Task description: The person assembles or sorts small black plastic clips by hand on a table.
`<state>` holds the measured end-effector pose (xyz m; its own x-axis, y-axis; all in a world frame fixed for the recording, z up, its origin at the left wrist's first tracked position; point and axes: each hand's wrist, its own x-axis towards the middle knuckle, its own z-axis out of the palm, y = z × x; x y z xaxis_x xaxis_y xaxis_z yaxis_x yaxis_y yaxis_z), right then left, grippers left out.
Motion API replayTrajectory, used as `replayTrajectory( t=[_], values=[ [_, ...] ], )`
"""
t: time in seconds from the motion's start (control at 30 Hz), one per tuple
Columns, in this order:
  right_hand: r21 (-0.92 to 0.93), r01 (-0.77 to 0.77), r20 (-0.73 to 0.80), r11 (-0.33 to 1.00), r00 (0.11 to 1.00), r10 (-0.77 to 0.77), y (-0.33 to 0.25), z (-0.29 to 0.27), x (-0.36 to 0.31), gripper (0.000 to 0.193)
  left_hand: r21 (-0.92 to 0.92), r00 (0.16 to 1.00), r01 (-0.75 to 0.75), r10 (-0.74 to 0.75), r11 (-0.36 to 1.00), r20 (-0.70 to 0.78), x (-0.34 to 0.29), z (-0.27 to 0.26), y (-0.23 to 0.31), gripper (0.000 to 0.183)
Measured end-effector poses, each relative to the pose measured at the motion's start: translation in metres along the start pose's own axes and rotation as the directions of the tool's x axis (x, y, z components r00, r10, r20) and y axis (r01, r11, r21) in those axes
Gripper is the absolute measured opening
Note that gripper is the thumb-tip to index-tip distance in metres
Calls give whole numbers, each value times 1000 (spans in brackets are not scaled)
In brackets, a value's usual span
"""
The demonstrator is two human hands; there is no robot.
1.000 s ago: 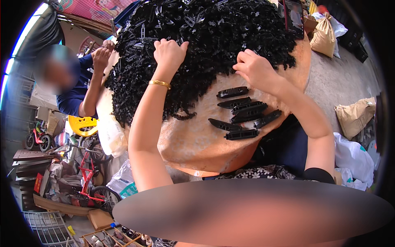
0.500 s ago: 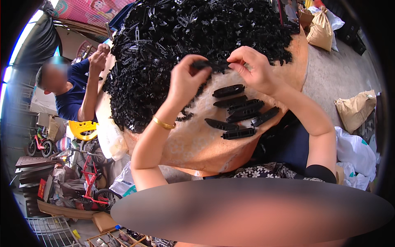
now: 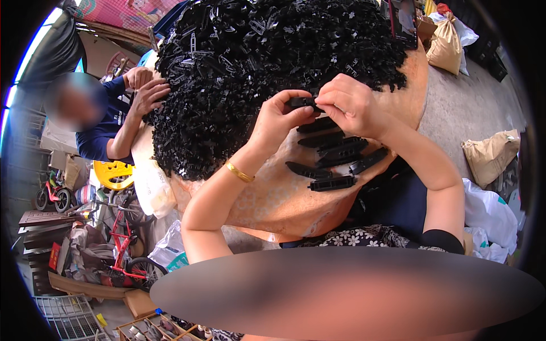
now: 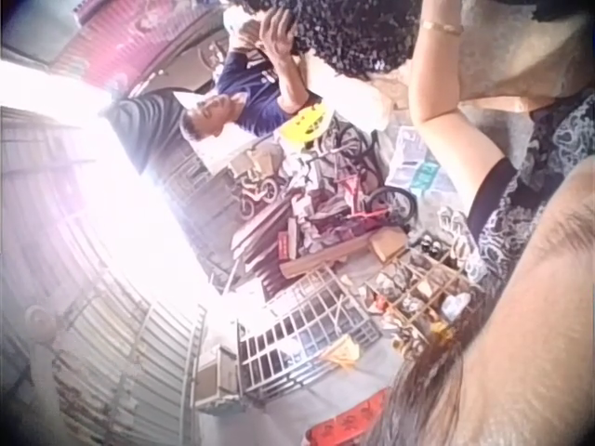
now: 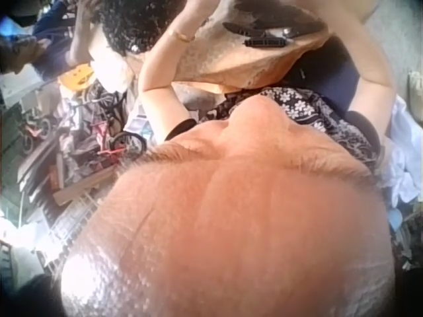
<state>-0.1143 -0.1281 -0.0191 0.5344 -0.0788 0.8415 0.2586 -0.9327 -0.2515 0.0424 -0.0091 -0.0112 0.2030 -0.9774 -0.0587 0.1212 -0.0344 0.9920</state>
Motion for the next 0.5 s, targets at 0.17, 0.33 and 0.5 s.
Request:
replayTrajectory(
  t=[0.17, 0.33, 0.5],
  values=[
    [313, -317, -37, 895, 938, 345, -6, 6, -3, 13, -155, 998, -57, 59, 986, 7, 2, -2, -9, 27],
    [262, -234, -135, 936, 952, 275, -8, 1, -1, 12, -156, 999, -44, 40, 987, -32, 4, 8, -2, 26],
    [113, 9, -45, 994, 999, -4, -1, -3, 1, 17, -234, 991, 134, -123, 963, 60, 0, -5, 6, 27]
  ],
)
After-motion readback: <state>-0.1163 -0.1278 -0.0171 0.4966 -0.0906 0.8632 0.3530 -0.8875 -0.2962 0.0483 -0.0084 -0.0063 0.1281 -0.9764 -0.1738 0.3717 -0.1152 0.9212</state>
